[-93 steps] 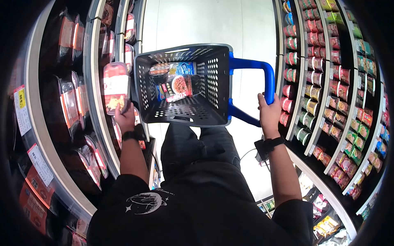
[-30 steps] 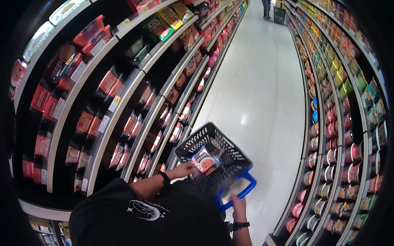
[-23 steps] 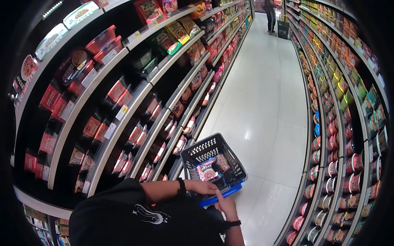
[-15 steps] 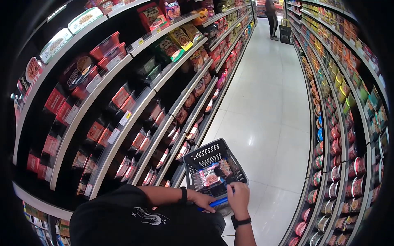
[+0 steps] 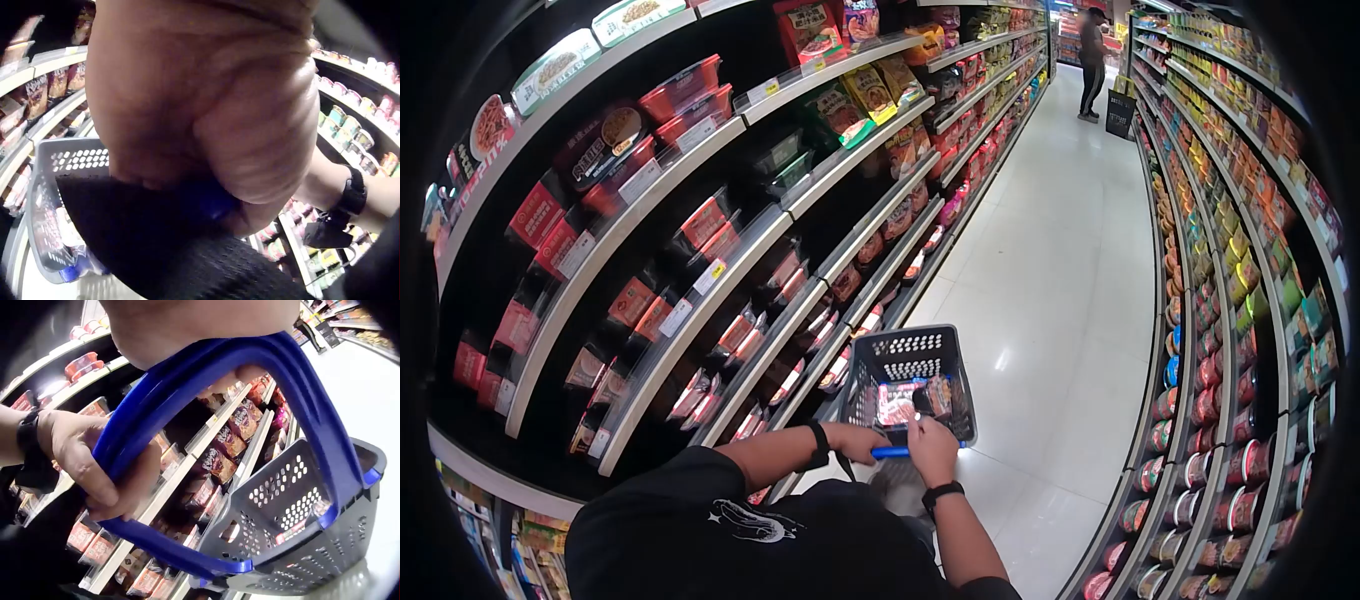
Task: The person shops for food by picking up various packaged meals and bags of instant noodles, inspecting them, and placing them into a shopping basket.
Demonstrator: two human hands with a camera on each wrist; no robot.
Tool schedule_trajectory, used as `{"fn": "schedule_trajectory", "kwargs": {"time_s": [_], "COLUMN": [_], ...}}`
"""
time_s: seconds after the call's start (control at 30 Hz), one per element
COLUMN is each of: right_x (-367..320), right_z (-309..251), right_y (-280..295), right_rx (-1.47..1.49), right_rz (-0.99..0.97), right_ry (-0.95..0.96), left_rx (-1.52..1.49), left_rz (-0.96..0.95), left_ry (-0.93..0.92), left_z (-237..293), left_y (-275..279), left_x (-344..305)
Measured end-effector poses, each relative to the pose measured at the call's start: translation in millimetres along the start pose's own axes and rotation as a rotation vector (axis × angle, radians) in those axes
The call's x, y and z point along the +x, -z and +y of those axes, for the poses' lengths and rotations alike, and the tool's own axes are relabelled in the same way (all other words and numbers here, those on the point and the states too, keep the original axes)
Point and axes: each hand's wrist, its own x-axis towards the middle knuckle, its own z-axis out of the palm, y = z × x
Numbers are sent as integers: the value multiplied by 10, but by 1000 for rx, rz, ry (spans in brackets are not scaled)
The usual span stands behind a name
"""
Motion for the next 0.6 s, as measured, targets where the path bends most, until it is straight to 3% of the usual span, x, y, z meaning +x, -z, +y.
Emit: {"fn": "schedule_trajectory", "kwargs": {"time_s": [0.1, 0.17, 0.27, 0.3, 0.43, 0.5, 0.53, 0.57, 0.6], "right_x": [343, 551, 736, 766, 548, 166, -29, -281, -633], "right_z": [74, 195, 398, 502, 1313, 2100, 2160, 2348, 2587], "right_y": [-146, -192, -148, -167, -38, 91, 360, 602, 825], "right_rx": [109, 120, 267, 218, 116, 83, -11, -128, -327], "right_rz": [-95, -195, -305, -215, -219, -453, -555, -655, -689], "right_ry": [-13, -57, 63, 105, -98, -478, -649, -623, -345], "left_rx": [191, 169, 184, 195, 143, 162, 134, 113, 116], "left_rz": [275, 353, 489, 496, 604, 663, 696, 726, 759], "left_ry": [90, 193, 177, 185, 233, 244, 231, 221, 204], "left_z": [-280, -381, -810, -917, -954, -1024, -1047, -1079, -1115], "left_y": [162, 352, 640, 762, 1324, 1572, 1690, 1831, 1960], "left_x": [52, 97, 300, 351, 344, 406, 440, 468, 516]}}
